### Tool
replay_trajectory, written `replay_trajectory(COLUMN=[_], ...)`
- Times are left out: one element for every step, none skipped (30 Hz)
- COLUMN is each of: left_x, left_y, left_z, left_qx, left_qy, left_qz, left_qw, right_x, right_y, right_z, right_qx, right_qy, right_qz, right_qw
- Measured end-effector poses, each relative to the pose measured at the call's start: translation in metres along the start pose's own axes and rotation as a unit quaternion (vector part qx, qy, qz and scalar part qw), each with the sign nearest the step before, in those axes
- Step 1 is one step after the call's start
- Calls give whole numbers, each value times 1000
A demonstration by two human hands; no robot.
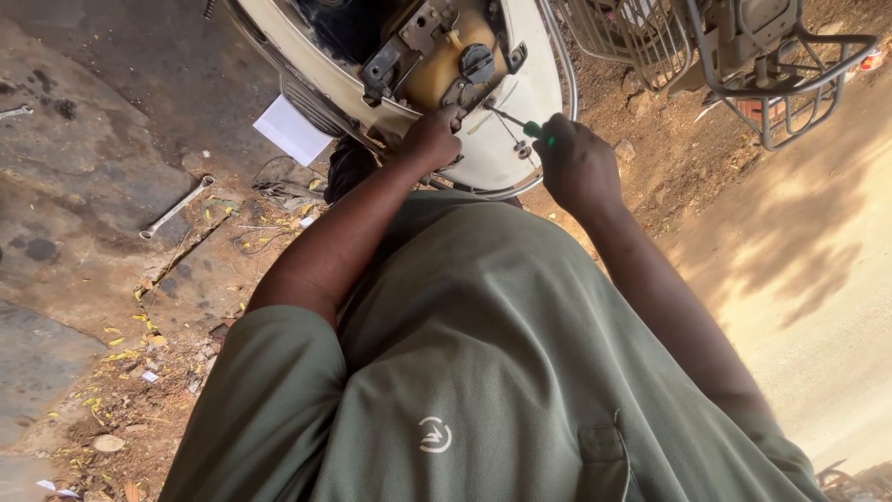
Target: Removing the seat and unscrewing components to access internal parts of a scooter for repair.
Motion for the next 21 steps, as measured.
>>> replay_trajectory(left_x=[-1,-1,-3,-4,-5,-5,-5,-4,-2,-2,-2,-6,-8,-11,-17,-25,-32,-39,-48,-56,-60], left_y=[1,3,4,4,4,5,6,5,4,5,6,8,10,10,12,17,23,26,33,37,38], left_z=[0,1,1,-1,-3,-2,-1,-3,-3,-2,0,-2,-4,-6,-10,-14,-19,-19,-21,-25,-24], left_qx=[7,13,13,14,15,13,13,15,16,9,3,4,11,20,22,-6,-33,-32,-68,-101,-98], left_qy=[5,9,8,10,11,10,11,16,16,7,-3,-3,9,21,20,16,12,11,2,-6,-7], left_qz=[8,16,17,13,8,9,1,-8,-8,-8,-9,-8,-6,-3,-2,15,32,34,77,119,121], left_qw=[1000,1000,1000,1000,1000,1000,1000,1000,1000,1000,1000,1000,1000,1000,1000,1000,999,999,995,988,988], right_x=[19,38,42,48,53,55,51,45,41,32,23,25,35,44,48,50,52,47,34,20,20], right_y=[6,11,13,15,17,18,19,18,15,11,7,9,14,18,21,26,32,28,19,9,9], right_z=[-4,-10,-10,-13,-17,-14,-9,-7,-6,-2,1,-1,-4,-10,-9,-7,-6,-3,3,5,0], right_qx=[-19,-38,-40,-53,-66,-68,-58,-44,-43,-25,-7,-7,-41,-74,-75,-87,-99,-101,-40,25,25], right_qy=[92,182,182,206,229,230,173,114,114,77,39,38,121,202,200,179,158,157,70,-20,-22], right_qz=[-75,-149,-149,-144,-140,-140,-130,-118,-118,-107,-96,-95,-98,-100,-99,-84,-69,-68,-95,-120,-118], right_qw=[993,971,971,966,961,961,975,985,985,991,995,995,987,971,972,976,980,980,992,992,992])
Point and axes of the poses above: each hand's wrist, its own z-axis towards the middle knuckle, its own y-axis out of the back of the hand, x = y × z, the point moved 5 cm from there along z, towards the middle knuckle, and after that the axes turned 8 degrees about x, right-handed, at the moved point
